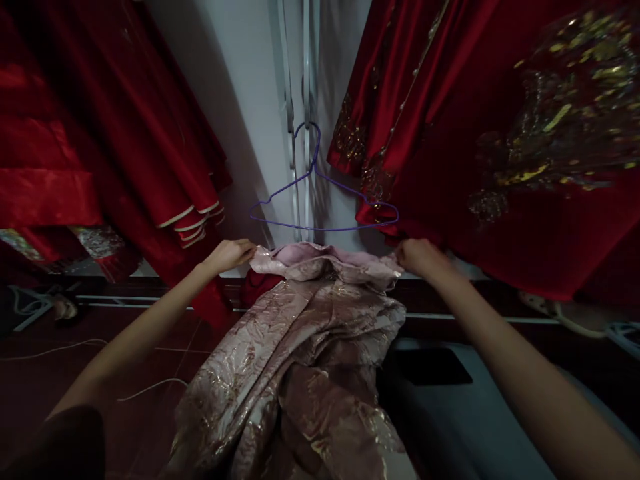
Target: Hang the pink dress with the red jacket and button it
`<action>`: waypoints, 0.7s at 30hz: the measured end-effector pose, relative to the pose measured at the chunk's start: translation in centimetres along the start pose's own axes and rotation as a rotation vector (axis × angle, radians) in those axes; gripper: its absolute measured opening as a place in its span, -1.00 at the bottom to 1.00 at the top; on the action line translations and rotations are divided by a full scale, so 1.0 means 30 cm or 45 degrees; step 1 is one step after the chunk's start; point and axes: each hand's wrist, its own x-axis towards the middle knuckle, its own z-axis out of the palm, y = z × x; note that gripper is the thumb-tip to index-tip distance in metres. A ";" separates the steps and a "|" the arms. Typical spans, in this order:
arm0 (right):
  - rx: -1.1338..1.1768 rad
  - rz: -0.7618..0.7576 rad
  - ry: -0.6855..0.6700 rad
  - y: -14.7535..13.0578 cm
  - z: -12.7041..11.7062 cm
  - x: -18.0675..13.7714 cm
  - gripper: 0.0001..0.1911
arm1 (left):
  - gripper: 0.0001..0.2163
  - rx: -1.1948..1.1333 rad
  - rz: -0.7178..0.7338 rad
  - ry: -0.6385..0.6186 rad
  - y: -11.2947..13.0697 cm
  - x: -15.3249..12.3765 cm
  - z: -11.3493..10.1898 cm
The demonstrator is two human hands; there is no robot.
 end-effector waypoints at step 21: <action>0.812 0.415 0.842 -0.096 0.056 -0.031 -0.78 | -0.74 -0.195 0.324 0.283 0.385 0.099 -0.150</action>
